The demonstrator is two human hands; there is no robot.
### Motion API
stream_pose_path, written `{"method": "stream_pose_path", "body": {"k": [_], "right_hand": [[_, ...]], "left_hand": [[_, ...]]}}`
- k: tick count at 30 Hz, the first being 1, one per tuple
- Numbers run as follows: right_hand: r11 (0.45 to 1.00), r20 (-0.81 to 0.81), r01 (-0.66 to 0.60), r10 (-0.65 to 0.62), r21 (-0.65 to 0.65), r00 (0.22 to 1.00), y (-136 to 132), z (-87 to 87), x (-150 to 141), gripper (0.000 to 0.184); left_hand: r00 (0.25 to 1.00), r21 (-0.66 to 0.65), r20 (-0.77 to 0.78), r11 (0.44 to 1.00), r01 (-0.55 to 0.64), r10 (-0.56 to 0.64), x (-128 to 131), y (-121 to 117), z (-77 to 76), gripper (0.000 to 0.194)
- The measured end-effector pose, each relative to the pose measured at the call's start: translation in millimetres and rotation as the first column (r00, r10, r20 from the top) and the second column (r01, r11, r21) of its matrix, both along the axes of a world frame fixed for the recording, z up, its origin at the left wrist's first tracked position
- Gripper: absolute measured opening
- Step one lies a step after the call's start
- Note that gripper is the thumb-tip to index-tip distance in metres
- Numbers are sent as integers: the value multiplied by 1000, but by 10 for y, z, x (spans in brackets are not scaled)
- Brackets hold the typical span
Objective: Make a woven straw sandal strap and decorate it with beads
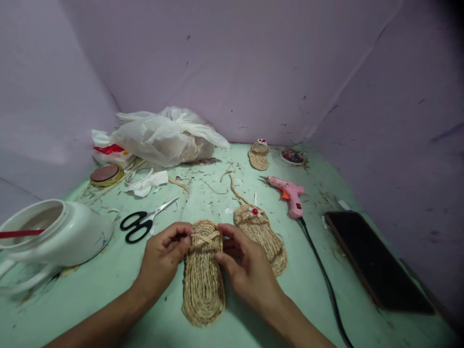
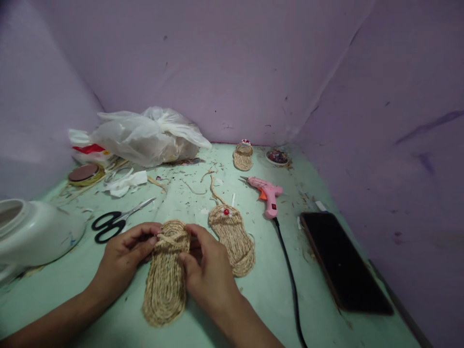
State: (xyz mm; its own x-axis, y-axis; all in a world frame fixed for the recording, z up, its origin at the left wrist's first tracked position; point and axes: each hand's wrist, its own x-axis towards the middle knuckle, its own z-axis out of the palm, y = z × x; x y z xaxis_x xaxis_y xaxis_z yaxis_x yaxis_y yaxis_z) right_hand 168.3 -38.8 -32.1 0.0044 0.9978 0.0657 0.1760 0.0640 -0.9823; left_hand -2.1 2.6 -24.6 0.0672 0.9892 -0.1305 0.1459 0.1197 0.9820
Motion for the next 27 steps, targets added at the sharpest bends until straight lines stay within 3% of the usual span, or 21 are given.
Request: {"method": "stream_pose_path", "body": {"k": [4,8,14,17,20,21,23,25,27], "right_hand": [[975,147,-164,142,148,979,0,15,98,63],[948,214,-232,186,216,959,-2,21,135,72],[970,-12,-228,229,81,973,3,21,112,64],[992,-96,-129,130,12,987,11,3,73,61],[993,-268,-20,-12,-116,963,29,11,49,52],[986,-327,10,-64,-165,943,35,22,44,53],[969,-402,69,-163,-239,901,40,50,30,61],[957,-409,125,-226,-260,884,26,75,-2,67],[964,-376,161,-232,-211,897,-12,91,-57,65]], "left_hand": [[999,-47,37,998,-34,36,-22,17,-22,17],[997,-50,46,997,-58,60,-16,25,-4,16],[998,-65,58,998,-16,20,-18,23,-16,17],[998,26,40,999,-39,38,-49,16,-3,22],[977,327,-83,931,-160,197,-75,-48,64,23],[966,453,-132,880,-141,223,-75,-89,89,19],[939,617,-296,786,47,176,-52,-194,129,15],[837,602,-541,732,317,83,-2,-310,145,29],[690,545,-718,685,483,85,56,-404,136,49]]}}
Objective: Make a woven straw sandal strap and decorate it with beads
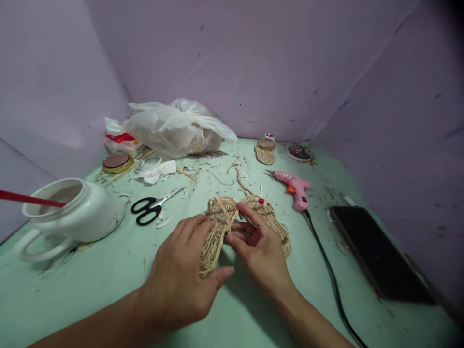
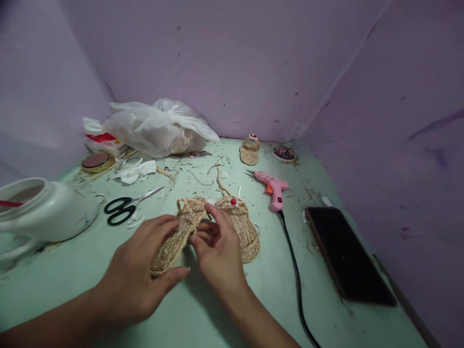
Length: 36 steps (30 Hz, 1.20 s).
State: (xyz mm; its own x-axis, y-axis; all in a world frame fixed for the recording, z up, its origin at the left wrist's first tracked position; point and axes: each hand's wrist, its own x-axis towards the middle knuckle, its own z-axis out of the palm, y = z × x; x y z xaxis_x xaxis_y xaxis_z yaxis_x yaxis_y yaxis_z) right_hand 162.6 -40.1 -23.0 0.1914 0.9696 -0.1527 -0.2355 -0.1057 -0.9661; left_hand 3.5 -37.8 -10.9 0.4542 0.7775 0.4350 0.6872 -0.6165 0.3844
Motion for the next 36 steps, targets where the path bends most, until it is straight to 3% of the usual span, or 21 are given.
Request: {"method": "stream_pose_path", "body": {"k": [2,5,8,11,14,16,20,27,29,36], "right_hand": [[996,94,-15,7,88,996,-55,7,-65,57],[983,256,-45,-3,181,967,-134,13,-142,51],[963,447,29,-151,269,882,-177,21,-168,39],[968,574,3,-150,249,805,-180,24,-171,15],[977,537,-139,29,164,843,-175,9,-181,9],[966,520,-177,55,189,853,-179,-3,-188,12],[962,561,-124,-35,243,827,-194,-9,-173,17],[915,699,-94,-232,394,676,-187,-40,-160,19],[923,679,-66,-229,379,697,-184,-63,-186,21],[978,458,33,-127,208,880,-210,-120,-254,24]], "left_hand": [[989,104,-146,995,-4,19,41,-52,-22,46],[973,268,-223,963,-5,67,52,-61,-50,36],[966,362,-234,932,-17,109,34,-42,-55,37],[965,387,-224,921,-37,133,28,-38,-54,35],[971,379,-217,925,-9,98,31,-51,-67,35],[975,371,-214,928,22,62,29,-60,-76,36],[979,359,-202,930,75,-1,14,-65,-75,36],[976,359,-216,926,117,-39,11,-59,-65,37],[977,360,-210,926,112,-36,14,-65,-72,37],[990,392,-143,918,58,-2,32,-74,-90,34]]}}
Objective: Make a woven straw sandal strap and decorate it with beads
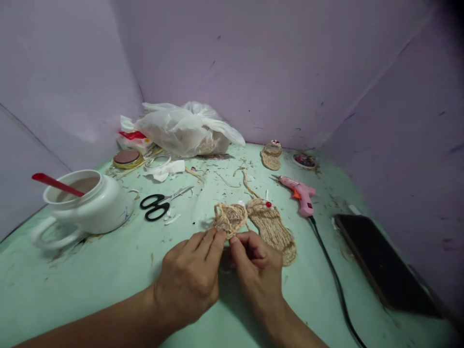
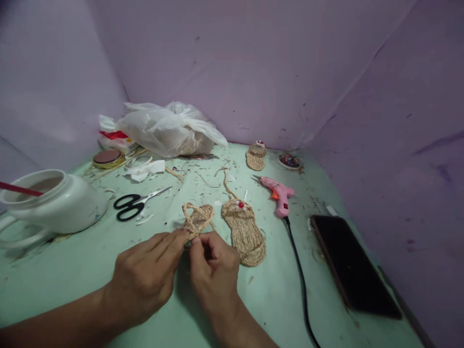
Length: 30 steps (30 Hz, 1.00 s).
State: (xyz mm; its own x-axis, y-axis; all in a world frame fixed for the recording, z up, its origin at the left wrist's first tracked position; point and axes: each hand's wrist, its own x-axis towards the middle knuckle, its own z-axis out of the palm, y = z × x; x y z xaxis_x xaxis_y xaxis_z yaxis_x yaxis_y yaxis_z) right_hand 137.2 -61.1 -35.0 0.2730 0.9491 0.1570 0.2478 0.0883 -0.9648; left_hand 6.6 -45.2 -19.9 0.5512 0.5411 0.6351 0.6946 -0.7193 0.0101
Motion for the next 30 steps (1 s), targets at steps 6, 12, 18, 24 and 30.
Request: {"method": "stream_pose_path", "body": {"k": [6,12,18,24,30], "right_hand": [[999,-116,7,-12,-39,993,-26,-5,16,24],[995,-284,31,-56,-92,957,-14,29,-32,22],[986,-412,-52,-18,-157,911,39,105,26,23],[936,-589,-248,57,-249,806,88,52,144,37],[937,-640,-242,26,-252,768,115,85,100,21]], "left_hand": [[1000,10,-4,1000,23,-23,-13,2,8,34],[999,15,-23,1000,22,-22,-4,4,17,35],[999,16,-33,999,-37,37,20,-7,3,34],[993,-59,-52,992,-110,107,38,-26,-3,35],[981,-260,175,956,133,-89,24,-95,11,40]]}}
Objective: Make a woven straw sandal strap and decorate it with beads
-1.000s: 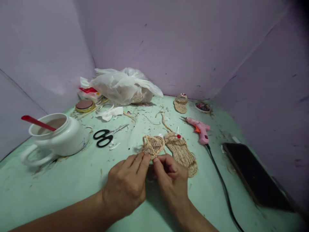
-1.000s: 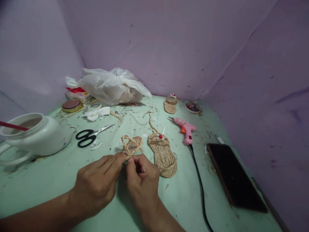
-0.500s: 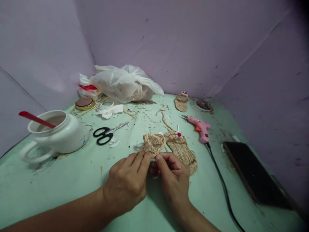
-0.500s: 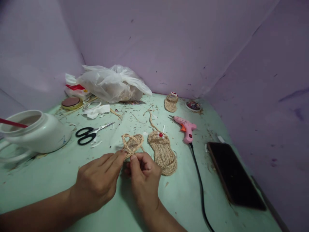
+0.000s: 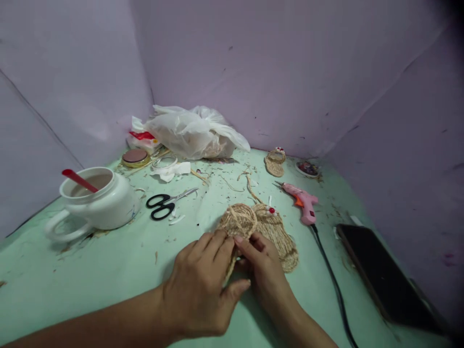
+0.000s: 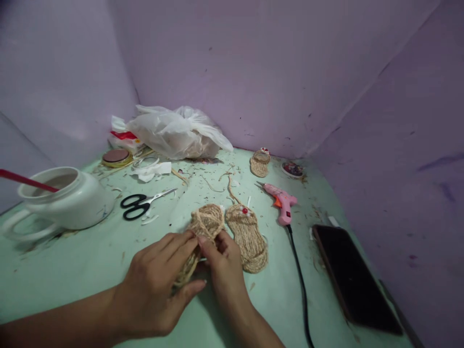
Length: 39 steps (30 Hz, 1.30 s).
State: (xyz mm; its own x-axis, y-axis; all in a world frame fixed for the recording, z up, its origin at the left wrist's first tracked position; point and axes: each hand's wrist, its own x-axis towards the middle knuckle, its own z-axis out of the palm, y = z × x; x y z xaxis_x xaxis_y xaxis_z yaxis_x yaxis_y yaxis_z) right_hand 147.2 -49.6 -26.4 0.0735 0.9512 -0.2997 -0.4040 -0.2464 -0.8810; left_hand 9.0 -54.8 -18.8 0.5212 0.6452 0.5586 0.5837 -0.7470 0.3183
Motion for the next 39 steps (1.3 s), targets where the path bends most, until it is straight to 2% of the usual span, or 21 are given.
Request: {"method": "stream_pose_path", "body": {"k": [3,4,5,6,7,8,9,11,12,13,15,18,22,25,28,34,39], "right_hand": [[997,-158,21,-33,-81,987,41,41,37,14],[995,-194,19,-37,-94,980,53,54,54,13],[994,-216,13,-36,-104,976,64,66,69,13],[994,-227,5,-30,-113,973,71,76,82,14],[993,-229,-6,-22,-121,973,75,83,91,14],[992,-227,-15,-14,-129,974,76,88,97,14],[991,-224,-20,-11,-133,974,76,91,100,14],[990,-228,-23,-9,-138,974,73,91,100,13],[990,-233,-24,-9,-141,972,72,89,99,11],[989,-240,-26,-9,-142,971,71,87,99,10],[990,-256,-35,-2,-140,967,71,82,101,8],[991,-257,-51,18,-123,966,68,80,110,7],[991,-228,-73,46,-112,972,57,82,118,8],[989,-217,-106,82,-102,973,49,73,112,10],[989,-189,-132,117,-68,975,38,56,104,14],[990,-27,-132,133,41,991,8,36,101,16],[990,49,-121,118,71,992,-7,32,99,17]], "left_hand": [[942,10,317,994,111,-108,-71,67,73,25],[912,-17,402,996,90,-75,-97,118,103,20],[887,-93,462,995,41,6,-118,179,132,16],[849,-214,510,976,-30,138,-133,247,155,11],[796,-376,531,923,-84,289,-140,315,169,9],[722,-540,549,838,-79,421,-139,379,174,8],[659,-676,548,737,-14,515,-132,432,169,9],[566,-816,525,564,124,635,-105,495,140,12],[546,-843,512,509,172,663,-91,504,123,14],[542,-856,500,478,195,675,-79,499,108,14],[570,-863,489,460,207,660,-65,466,93,14],[626,-855,493,470,219,604,-70,405,105,13],[658,-834,524,482,268,541,-81,368,128,16],[676,-833,529,468,296,514,-76,361,120,17],[663,-848,517,429,311,541,-69,365,93,17],[623,-877,480,305,372,618,-66,410,33,19],[608,-875,469,244,418,641,-71,445,18,17]]}}
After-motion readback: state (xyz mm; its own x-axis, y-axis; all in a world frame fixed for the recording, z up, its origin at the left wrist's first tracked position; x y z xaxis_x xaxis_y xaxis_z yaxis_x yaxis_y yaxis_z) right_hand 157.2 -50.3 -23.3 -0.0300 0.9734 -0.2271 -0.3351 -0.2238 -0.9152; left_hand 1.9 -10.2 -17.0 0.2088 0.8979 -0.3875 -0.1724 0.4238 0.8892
